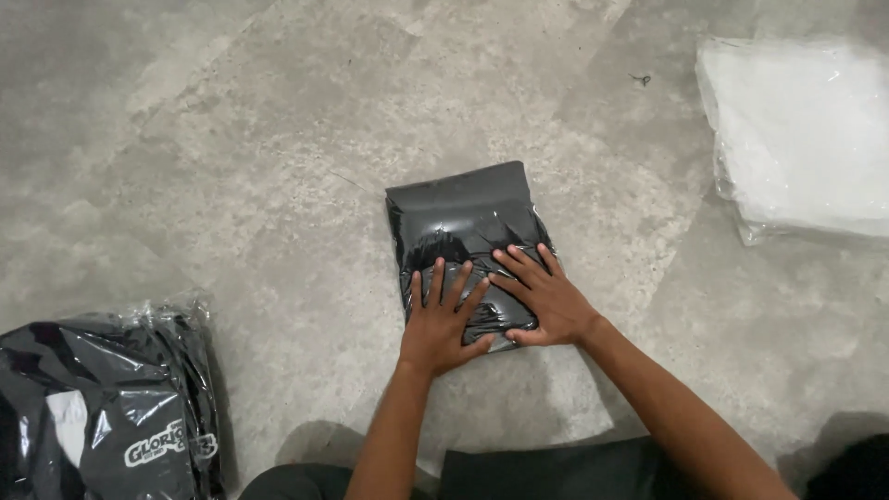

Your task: Folding black shirts and placing them into clear plastic bags for packaging on the floor.

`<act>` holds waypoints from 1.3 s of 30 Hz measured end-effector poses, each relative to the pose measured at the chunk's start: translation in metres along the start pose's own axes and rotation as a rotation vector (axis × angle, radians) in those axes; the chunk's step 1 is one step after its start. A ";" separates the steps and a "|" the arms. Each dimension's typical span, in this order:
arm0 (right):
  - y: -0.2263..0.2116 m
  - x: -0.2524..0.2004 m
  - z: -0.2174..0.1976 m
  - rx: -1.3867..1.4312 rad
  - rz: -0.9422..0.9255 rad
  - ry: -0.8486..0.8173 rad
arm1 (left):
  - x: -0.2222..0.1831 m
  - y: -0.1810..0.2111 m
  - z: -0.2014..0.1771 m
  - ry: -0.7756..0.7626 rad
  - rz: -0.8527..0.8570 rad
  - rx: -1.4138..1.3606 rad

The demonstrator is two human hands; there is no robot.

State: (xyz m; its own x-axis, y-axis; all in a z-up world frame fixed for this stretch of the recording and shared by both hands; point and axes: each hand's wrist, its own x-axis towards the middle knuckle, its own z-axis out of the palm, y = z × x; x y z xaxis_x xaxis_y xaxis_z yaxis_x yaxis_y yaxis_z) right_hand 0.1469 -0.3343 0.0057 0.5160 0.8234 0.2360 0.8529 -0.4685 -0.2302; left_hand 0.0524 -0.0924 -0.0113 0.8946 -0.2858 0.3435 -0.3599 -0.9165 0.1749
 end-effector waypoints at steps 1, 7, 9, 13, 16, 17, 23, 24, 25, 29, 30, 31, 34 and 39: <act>-0.003 -0.005 0.001 0.000 0.004 -0.003 | -0.005 0.002 0.002 -0.002 0.001 -0.004; 0.004 -0.001 0.004 -0.023 -0.001 -0.033 | 0.000 -0.002 0.006 0.042 0.004 0.017; 0.004 -0.001 0.003 -0.019 -0.003 -0.043 | 0.000 -0.001 0.007 0.063 0.007 -0.011; 0.002 -0.001 0.003 -0.013 -0.005 -0.045 | -0.002 -0.001 0.009 0.083 0.010 0.005; 0.002 0.001 -0.002 -0.041 -0.015 -0.050 | 0.000 -0.002 0.006 0.076 0.013 0.017; 0.001 0.003 -0.004 -0.037 -0.001 -0.080 | 0.000 -0.002 0.005 0.076 0.014 0.016; 0.000 0.005 -0.008 -0.046 0.035 -0.164 | 0.000 -0.003 0.009 0.051 0.015 0.005; 0.000 0.006 -0.009 -0.047 0.046 -0.186 | 0.000 -0.003 0.010 0.038 0.018 -0.011; -0.001 0.006 -0.010 -0.048 0.046 -0.188 | 0.000 -0.003 0.010 0.038 0.017 -0.012; -0.001 0.007 -0.010 -0.066 0.058 -0.214 | -0.001 -0.003 0.011 -0.079 0.004 0.006; 0.000 0.007 -0.009 -0.074 0.062 -0.222 | 0.000 -0.004 0.012 -0.094 0.004 0.005; -0.001 0.008 -0.010 -0.075 0.060 -0.223 | 0.001 -0.003 0.009 -0.092 0.002 0.006; -0.002 0.010 -0.014 -0.032 0.086 -0.270 | 0.001 -0.002 0.007 -0.080 -0.008 -0.018; -0.006 0.016 -0.022 -0.003 0.088 -0.251 | 0.001 -0.004 0.011 -0.100 -0.012 -0.047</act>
State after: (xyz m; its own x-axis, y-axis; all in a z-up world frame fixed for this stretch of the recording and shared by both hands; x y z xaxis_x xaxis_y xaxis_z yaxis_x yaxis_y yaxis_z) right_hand 0.1518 -0.3257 0.0318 0.5531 0.8327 -0.0266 0.8058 -0.5428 -0.2367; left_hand 0.0574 -0.0922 -0.0222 0.9200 -0.3039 0.2477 -0.3593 -0.9064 0.2223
